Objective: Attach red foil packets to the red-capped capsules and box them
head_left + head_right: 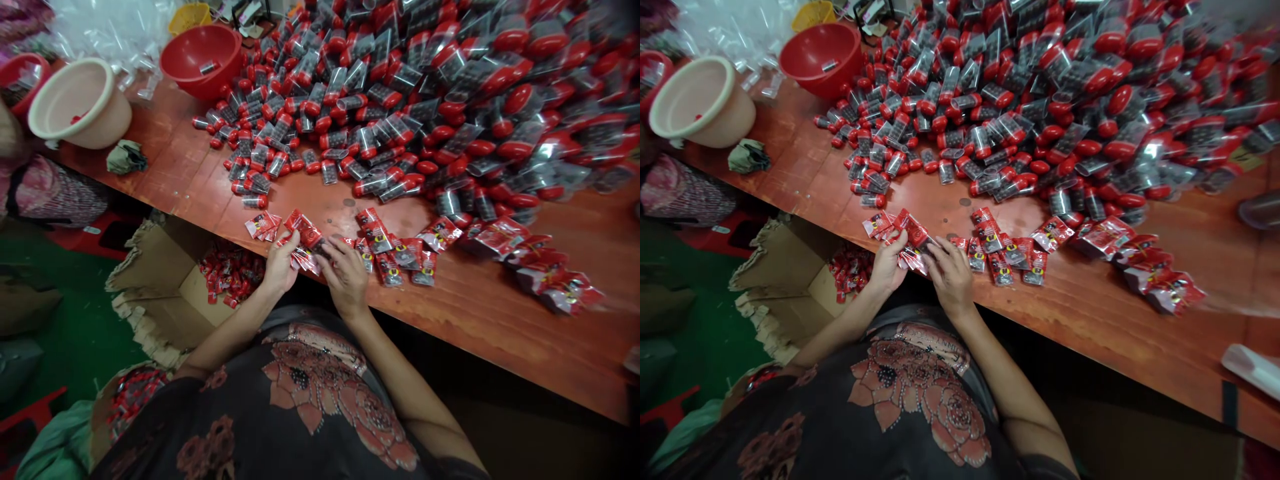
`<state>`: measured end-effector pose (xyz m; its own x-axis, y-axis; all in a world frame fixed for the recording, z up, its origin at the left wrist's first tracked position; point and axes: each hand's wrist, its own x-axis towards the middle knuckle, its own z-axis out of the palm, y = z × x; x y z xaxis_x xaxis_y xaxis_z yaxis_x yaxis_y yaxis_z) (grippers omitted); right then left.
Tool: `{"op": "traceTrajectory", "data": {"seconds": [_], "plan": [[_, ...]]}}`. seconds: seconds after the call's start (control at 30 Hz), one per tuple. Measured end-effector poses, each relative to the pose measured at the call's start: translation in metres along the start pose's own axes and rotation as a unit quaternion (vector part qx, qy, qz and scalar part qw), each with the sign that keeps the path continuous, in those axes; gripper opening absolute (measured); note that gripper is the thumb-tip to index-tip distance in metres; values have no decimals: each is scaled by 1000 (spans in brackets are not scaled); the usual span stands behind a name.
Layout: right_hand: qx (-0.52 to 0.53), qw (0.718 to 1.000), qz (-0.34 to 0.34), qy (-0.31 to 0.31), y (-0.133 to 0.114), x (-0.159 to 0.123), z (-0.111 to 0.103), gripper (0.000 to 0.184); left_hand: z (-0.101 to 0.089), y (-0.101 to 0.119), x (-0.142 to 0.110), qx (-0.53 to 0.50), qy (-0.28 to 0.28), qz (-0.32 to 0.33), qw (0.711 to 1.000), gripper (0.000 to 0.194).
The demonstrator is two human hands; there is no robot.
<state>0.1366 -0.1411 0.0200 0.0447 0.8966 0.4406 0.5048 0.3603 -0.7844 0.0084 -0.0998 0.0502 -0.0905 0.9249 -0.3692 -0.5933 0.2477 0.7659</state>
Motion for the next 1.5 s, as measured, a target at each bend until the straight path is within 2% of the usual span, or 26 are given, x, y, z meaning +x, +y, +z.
{"op": "traceTrajectory", "data": {"seconds": [0.2,0.4,0.53,0.63,0.77,0.87,0.93,1.07,1.17,1.27,1.33,1.4,1.5], "plan": [[33,999,30,16,-7,2,3,33,3,-1,-8,22,-20,-13,999,31],[60,996,62,24,-11,6,-1,30,0,1,-7,49,-45,-60,996,30],[45,998,38,10,-12,7,-4,30,-1,0,-3,19,-24,-32,999,31],[50,998,40,17,-13,6,-4,28,-2,0,-3,20,-28,-33,999,39],[119,984,124,43,-15,7,-3,22,-4,1,-5,26,-54,-54,997,56],[176,966,187,41,-16,9,-3,21,-6,3,-5,38,-60,-66,995,62],[195,959,204,39,-16,10,-3,21,-6,3,-5,45,-70,-77,994,63],[159,970,180,38,-17,10,-6,19,-7,2,-4,47,-82,-77,993,50],[136,978,157,29,-13,9,-7,23,-6,-2,-2,51,-56,-57,996,32],[104,989,99,-38,-3,10,-8,33,-4,-4,0,59,-15,-31,998,29],[78,992,62,-79,4,10,-7,40,-3,-4,1,62,-9,-28,998,30],[74,991,71,-82,9,11,-7,40,-3,-4,1,57,-20,-45,997,35],[122,980,156,-36,12,12,-4,33,-5,-6,2,34,-34,-96,994,46]]}}
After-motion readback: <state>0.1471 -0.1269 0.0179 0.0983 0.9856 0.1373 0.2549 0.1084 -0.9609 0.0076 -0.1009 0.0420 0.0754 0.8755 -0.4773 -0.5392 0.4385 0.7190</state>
